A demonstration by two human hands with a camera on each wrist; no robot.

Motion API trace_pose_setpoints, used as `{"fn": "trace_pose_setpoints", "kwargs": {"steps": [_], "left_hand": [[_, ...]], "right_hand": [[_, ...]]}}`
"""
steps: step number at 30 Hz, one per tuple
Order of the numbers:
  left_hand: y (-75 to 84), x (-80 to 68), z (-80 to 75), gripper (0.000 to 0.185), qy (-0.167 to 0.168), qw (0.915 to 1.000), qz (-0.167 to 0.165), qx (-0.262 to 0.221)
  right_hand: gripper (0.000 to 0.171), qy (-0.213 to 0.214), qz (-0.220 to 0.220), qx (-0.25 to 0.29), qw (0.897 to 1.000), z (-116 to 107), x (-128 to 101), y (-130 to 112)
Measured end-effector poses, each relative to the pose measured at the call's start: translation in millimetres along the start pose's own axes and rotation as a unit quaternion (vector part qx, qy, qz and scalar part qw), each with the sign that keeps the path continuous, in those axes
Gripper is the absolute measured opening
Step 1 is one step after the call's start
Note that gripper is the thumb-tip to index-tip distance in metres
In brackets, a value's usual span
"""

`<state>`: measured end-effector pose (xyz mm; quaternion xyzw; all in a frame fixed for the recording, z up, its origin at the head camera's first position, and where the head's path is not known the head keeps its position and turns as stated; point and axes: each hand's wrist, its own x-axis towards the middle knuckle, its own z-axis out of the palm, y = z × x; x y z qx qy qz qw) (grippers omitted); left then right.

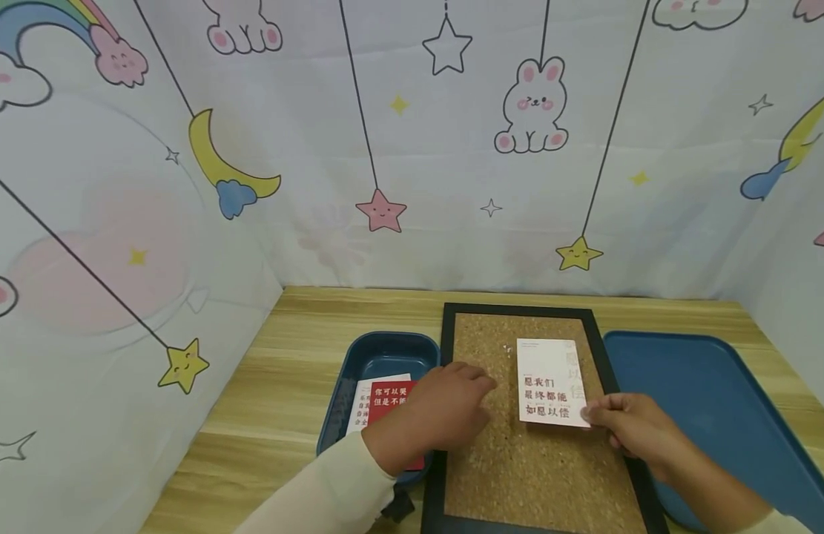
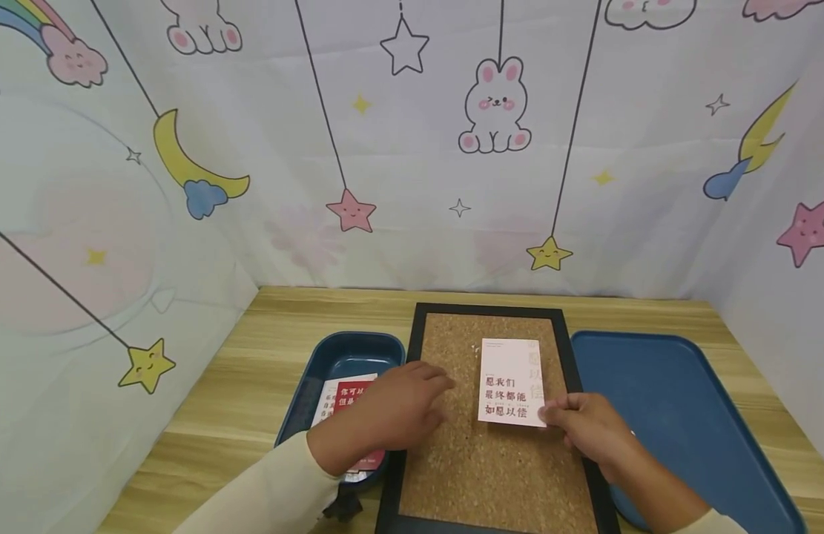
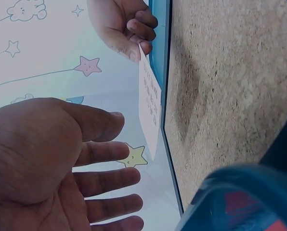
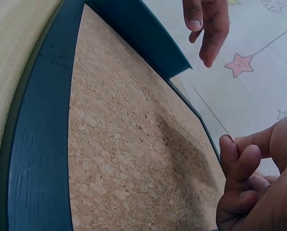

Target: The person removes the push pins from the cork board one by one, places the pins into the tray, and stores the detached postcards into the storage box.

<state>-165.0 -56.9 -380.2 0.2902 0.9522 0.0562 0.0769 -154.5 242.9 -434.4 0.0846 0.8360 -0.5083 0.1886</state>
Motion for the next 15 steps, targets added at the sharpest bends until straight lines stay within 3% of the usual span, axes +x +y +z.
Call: {"fn": "trace_pose_setpoints", "kwargs": {"steps": [15], "left_hand": [[-15.9, -13.5, -0.2, 0.043, 0.033, 0.9994, 0.008, -0.003]], "right_hand": [[0.029, -0.032, -0.005, 0.009, 0.999, 6, -10, -3]]}}
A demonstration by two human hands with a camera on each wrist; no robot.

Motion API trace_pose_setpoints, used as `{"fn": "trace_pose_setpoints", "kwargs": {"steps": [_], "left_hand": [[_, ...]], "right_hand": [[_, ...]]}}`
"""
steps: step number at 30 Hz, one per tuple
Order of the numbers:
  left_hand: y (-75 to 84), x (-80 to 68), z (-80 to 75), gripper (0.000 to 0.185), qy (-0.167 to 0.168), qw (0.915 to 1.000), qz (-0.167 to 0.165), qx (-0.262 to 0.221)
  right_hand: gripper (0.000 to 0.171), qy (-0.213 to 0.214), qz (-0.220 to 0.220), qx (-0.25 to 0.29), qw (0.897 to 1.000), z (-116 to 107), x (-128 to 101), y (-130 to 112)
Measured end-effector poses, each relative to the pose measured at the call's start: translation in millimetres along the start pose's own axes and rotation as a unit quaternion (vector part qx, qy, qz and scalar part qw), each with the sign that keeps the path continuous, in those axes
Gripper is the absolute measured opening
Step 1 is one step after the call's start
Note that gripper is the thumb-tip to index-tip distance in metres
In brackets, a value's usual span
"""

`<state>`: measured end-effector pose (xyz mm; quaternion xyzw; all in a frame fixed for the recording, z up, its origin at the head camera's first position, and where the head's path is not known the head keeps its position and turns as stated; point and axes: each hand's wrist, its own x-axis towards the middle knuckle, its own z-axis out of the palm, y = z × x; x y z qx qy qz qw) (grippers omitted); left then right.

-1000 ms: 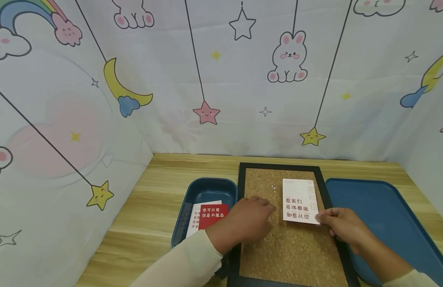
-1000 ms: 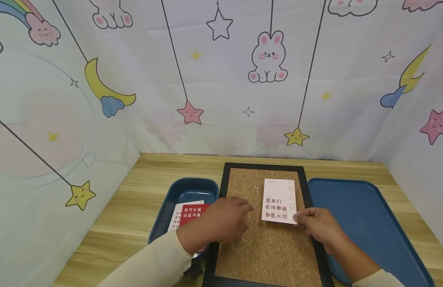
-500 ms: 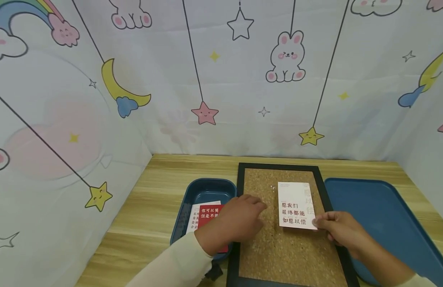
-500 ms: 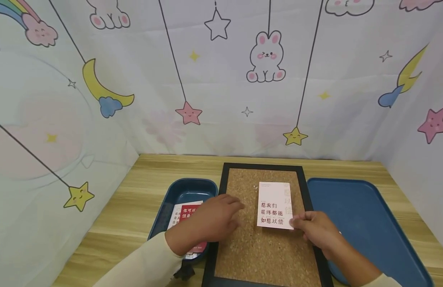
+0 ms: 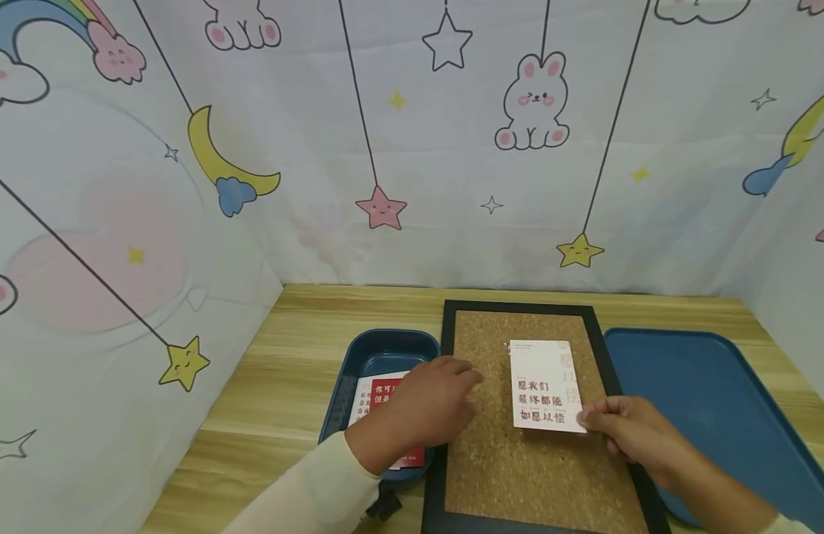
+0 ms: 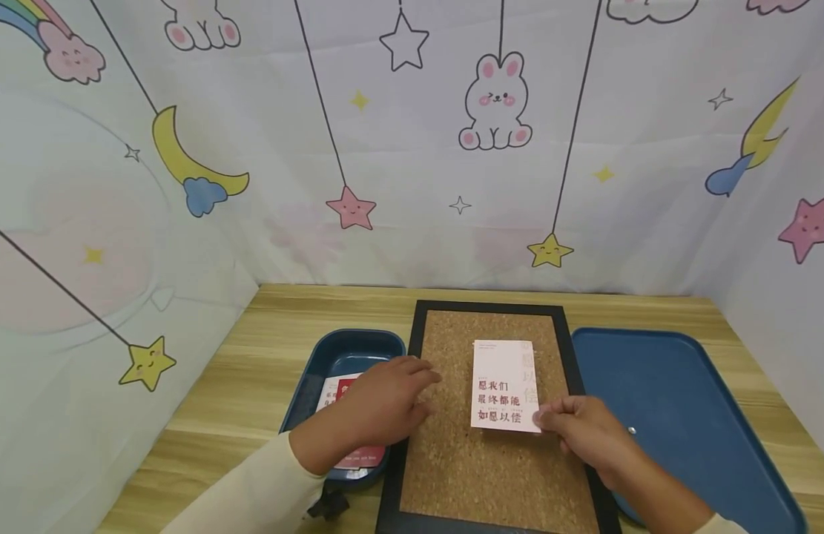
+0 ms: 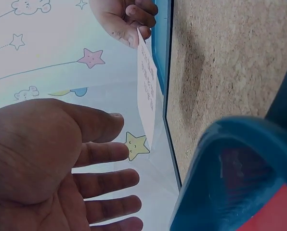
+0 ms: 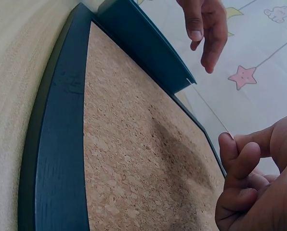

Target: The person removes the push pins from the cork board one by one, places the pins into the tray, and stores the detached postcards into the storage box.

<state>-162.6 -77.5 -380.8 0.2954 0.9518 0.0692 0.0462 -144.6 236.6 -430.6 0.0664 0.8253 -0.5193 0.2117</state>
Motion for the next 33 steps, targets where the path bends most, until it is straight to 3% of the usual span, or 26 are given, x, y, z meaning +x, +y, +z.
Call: {"fn": "trace_pose_setpoints", "kwargs": {"steps": [10, 19, 33], "left_hand": [[-7.8, -7.0, -2.0, 0.041, 0.017, 0.9998, 0.004, 0.004], [-17.1, -14.9, -2.3, 0.043, 0.010, 0.9998, -0.013, -0.011], [-32.6, -27.8, 1.6, 0.042, 0.011, 0.9997, -0.021, 0.002]], "right_hand": [[0.025, -0.005, -0.001, 0.007, 1.000, 6, -4, -1], [0.022, -0.026, -0.022, 0.014, 0.999, 9, -5, -1], [0.019, -0.009, -0.014, 0.023, 1.000, 21, -6, 0]]}}
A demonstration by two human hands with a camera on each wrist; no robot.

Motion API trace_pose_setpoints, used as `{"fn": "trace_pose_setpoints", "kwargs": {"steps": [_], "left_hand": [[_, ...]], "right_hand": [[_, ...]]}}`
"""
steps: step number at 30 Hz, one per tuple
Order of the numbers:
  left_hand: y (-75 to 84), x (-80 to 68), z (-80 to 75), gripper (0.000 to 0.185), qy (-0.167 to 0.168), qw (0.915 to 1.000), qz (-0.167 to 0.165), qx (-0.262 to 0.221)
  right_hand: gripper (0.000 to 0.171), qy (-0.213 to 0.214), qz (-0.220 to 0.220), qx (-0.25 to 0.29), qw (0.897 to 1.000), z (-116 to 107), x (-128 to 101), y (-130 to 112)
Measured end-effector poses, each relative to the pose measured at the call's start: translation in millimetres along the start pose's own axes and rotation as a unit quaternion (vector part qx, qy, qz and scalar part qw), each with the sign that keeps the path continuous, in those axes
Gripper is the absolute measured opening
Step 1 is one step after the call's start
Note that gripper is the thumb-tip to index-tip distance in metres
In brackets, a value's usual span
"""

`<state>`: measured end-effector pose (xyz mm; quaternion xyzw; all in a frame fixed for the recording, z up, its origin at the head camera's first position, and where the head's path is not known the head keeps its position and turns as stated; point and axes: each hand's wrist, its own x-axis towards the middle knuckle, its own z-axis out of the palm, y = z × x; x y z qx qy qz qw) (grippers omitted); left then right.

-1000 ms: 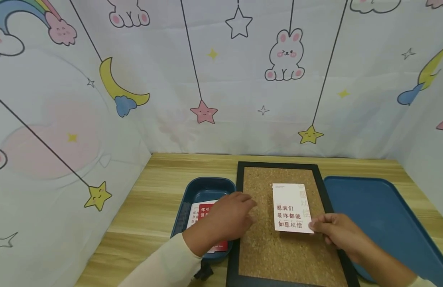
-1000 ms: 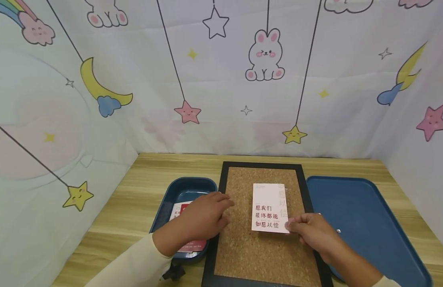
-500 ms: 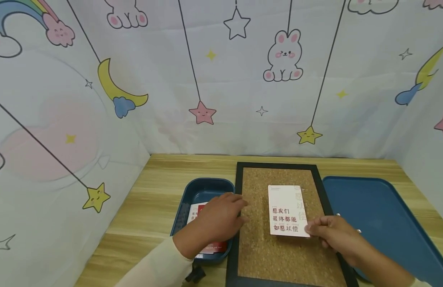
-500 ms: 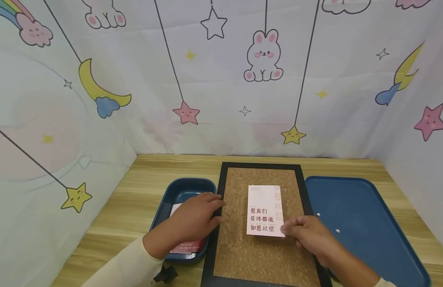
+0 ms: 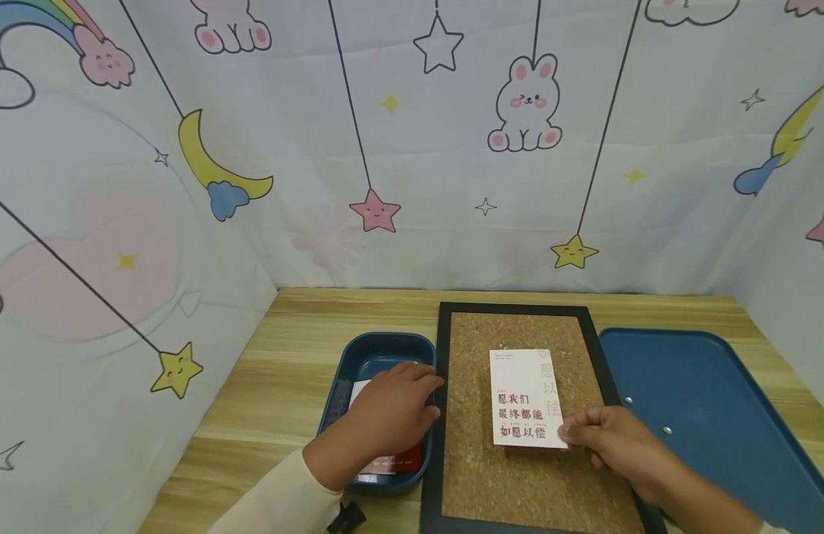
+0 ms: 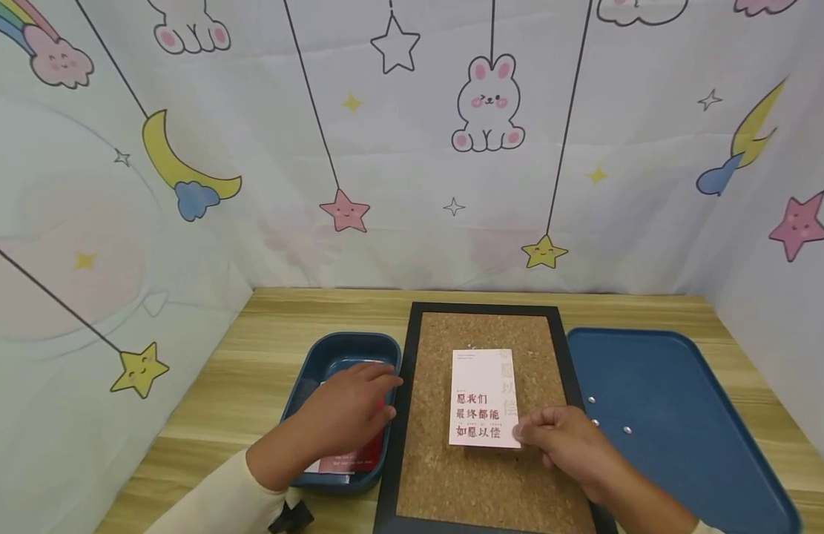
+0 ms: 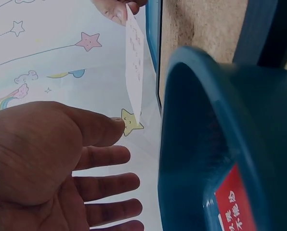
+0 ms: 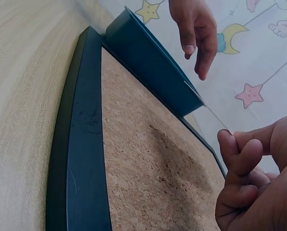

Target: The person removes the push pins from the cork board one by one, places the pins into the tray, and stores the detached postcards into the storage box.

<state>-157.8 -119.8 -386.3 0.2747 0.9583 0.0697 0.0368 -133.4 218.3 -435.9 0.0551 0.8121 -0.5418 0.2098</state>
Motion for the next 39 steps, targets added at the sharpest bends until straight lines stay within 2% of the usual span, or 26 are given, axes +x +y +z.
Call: {"fn": "trace_pose_setpoints", "kwargs": {"steps": [9, 16, 23, 33, 39], "left_hand": [[-11.6, -6.7, 2.5, 0.040, 0.029, 0.9995, 0.007, -0.009], [-22.4, -12.2, 3.6, 0.038, 0.052, 0.9976, -0.026, -0.039], [-28.7, -17.5, 3.1, 0.044, 0.063, 0.9944, -0.077, -0.038], [-32.3, -24.4, 2.2, 0.048, 0.073, 0.9931, -0.088, -0.026], [-34.8, -28.1, 2.7, 0.048, 0.069, 0.9917, -0.105, -0.029]], "right_hand": [[0.023, -0.023, -0.030, 0.005, 0.999, 2, -2, 0], [0.019, -0.023, -0.034, 0.008, 0.999, 7, -2, 0], [0.020, -0.014, -0.024, 0.009, 1.000, 11, -2, -2], [0.022, -0.032, -0.032, 0.016, 0.999, 17, -1, -4], [0.022, -0.023, -0.029, 0.021, 0.999, 23, 0, -7]]}}
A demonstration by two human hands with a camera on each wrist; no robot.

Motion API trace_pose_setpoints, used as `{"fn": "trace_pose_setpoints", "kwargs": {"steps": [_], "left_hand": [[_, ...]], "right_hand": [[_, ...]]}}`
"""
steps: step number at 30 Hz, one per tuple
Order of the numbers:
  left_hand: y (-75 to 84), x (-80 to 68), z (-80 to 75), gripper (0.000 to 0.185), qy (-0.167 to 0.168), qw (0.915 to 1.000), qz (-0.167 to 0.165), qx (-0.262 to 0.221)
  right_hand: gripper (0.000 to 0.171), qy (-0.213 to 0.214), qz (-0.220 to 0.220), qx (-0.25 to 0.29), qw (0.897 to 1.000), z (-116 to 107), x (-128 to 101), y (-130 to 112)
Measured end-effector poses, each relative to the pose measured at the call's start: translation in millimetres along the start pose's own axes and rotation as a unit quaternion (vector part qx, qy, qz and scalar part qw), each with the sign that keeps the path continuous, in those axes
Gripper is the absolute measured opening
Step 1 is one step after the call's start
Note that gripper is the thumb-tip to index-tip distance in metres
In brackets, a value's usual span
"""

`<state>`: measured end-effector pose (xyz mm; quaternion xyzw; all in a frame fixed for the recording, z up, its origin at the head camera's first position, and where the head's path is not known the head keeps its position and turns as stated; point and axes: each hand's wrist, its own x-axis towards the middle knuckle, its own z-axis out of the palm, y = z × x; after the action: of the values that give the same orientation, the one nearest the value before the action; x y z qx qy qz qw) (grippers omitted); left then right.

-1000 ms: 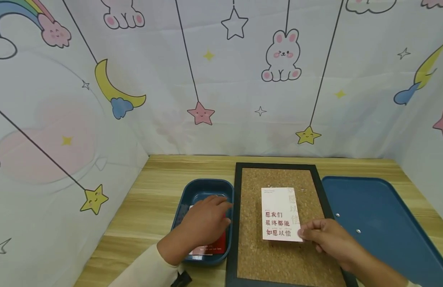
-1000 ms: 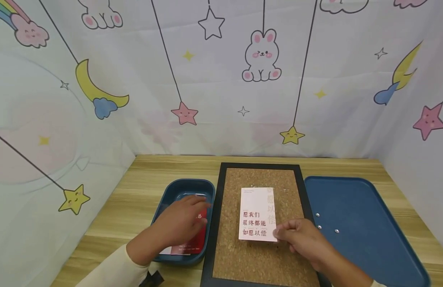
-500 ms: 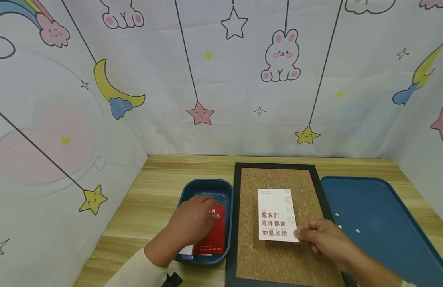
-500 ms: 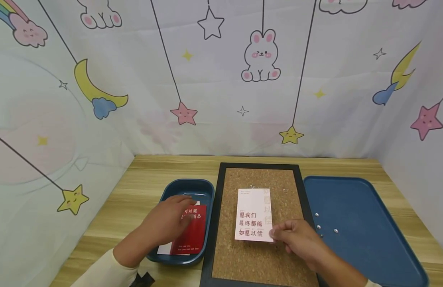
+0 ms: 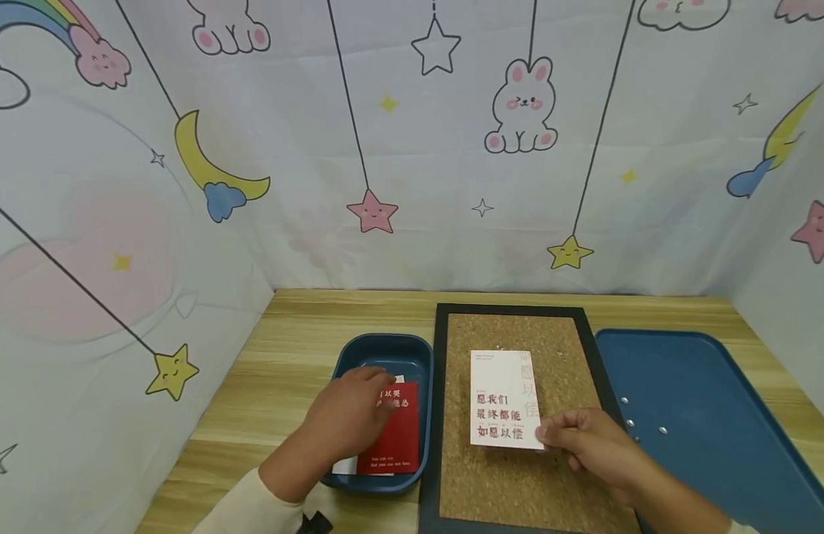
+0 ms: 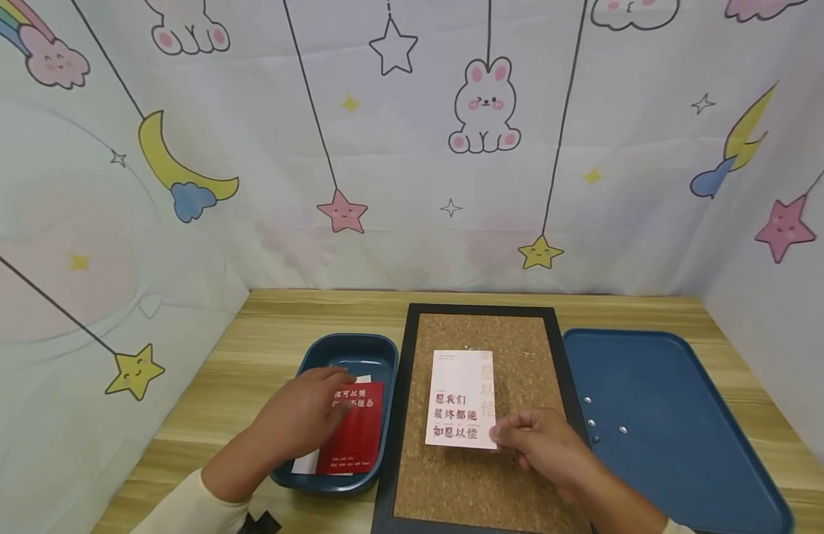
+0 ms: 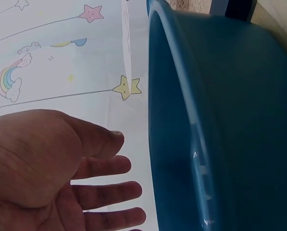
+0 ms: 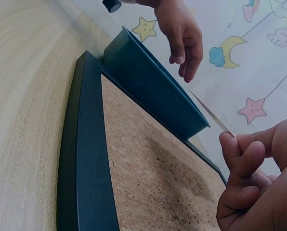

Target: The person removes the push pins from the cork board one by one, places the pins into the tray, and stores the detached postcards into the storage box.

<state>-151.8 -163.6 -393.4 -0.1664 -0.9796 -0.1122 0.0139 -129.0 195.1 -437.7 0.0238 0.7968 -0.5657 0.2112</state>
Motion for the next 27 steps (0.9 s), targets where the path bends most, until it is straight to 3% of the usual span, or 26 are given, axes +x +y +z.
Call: {"fn": "trace_pose_setpoints", "kwargs": {"steps": [10, 27], "left_hand": [[-5.3, -3.2, -2.3, 0.051, 0.001, 0.9993, -0.038, -0.003], [-12.4, -7.6, -0.2, 0.045, 0.005, 0.9982, -0.059, -0.005]], "right_hand": [[0.023, -0.008, -0.007, 0.011, 1.000, 6, 0, -5], [0.021, -0.020, -0.024, 0.035, 0.999, 17, 2, -10]]}}
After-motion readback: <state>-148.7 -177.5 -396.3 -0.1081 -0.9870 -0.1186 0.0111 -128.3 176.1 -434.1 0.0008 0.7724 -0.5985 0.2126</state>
